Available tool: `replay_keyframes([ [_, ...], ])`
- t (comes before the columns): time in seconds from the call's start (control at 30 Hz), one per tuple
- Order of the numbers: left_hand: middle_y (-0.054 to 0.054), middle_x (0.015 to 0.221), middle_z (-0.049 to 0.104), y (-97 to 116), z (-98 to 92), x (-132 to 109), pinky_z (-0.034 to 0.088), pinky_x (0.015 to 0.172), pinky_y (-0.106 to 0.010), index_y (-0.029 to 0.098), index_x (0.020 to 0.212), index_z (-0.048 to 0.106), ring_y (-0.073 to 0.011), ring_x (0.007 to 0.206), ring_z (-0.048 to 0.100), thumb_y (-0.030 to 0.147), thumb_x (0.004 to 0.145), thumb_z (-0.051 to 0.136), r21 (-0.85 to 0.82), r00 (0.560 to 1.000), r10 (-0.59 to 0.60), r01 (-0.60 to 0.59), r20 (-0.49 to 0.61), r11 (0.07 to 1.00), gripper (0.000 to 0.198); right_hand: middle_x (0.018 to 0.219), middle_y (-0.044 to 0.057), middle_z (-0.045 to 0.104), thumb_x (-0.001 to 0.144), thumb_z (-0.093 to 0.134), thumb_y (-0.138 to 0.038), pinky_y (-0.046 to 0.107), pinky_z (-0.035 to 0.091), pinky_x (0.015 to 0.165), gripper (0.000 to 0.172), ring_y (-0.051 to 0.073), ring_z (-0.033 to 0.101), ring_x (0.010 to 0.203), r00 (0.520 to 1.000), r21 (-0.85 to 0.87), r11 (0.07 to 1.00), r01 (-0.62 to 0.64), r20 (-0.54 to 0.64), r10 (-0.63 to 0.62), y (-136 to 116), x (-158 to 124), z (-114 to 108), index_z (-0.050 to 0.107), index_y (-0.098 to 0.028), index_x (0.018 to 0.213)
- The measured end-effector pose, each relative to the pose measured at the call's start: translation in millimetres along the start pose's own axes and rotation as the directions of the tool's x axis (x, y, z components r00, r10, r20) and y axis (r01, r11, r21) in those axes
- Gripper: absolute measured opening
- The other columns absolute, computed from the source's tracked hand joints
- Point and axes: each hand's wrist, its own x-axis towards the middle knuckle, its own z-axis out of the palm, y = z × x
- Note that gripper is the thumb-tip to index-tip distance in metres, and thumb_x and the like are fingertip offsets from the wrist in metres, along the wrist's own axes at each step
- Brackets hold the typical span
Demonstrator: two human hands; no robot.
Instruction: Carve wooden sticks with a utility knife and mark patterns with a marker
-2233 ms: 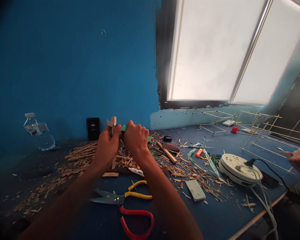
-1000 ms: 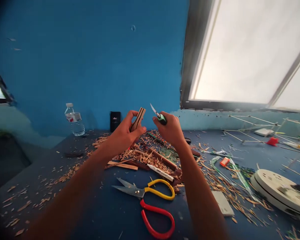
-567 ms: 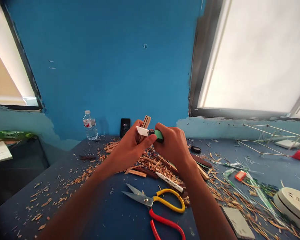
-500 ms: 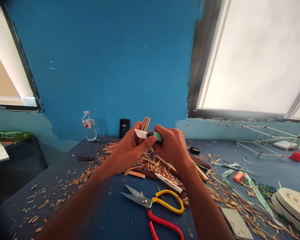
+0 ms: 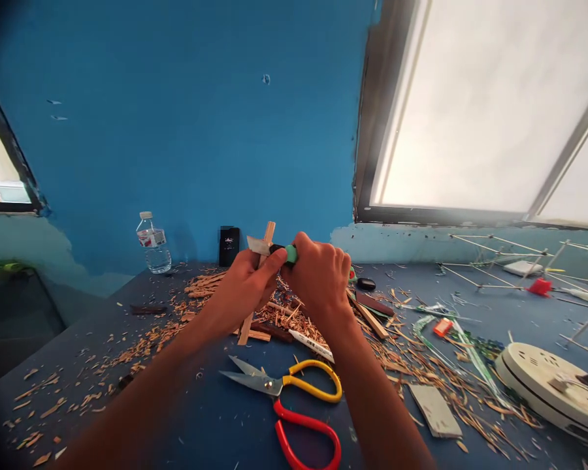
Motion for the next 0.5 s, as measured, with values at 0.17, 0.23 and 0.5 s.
replay_keyframes([
  [0.17,0.006,0.062,0.043,-22.5,7.4,13.1,0.029,0.046,-0.022,0.019,0.077,0.054,-0.0071,0.048,0.035,0.058,0.092,0.068,-0.071,0.986,-0.092,0.083,-0.141,0.994,0.044,0.073,0.013,0.070,0.096,0.052,-0.045,0.033,0.029,0.061,0.031,0.026,0.066,0.067,0.992,-0.046,0.994,-0.103,0.073,0.106,-7.5,-0.1,15.0,0.069,-0.020,0.089],
  [0.23,0.003,0.072,0.054,-32.4,10.7,16.7,0.040,0.050,-0.022,0.016,0.089,0.060,-0.0083,0.054,0.046,0.054,0.097,0.064,-0.097,0.975,-0.137,0.121,-0.177,0.988,0.039,0.078,0.013,0.072,0.098,0.053,-0.044,0.033,0.037,0.064,0.030,0.027,0.069,0.073,0.985,-0.054,0.990,-0.132,0.105,0.137,-12.1,-0.6,22.5,0.070,-0.019,0.093],
  [0.5,-0.003,0.094,0.065,-64.2,39.9,6.8,0.055,0.062,-0.026,0.014,0.111,0.064,-0.0124,0.071,0.061,0.041,0.101,0.063,-0.098,0.949,-0.287,0.276,-0.133,0.956,0.029,0.105,0.007,0.071,0.102,0.063,-0.043,0.038,0.059,0.083,0.030,0.019,0.069,0.092,0.902,-0.072,0.924,-0.375,0.203,0.382,51.0,33.0,50.6,0.068,-0.015,0.112],
])
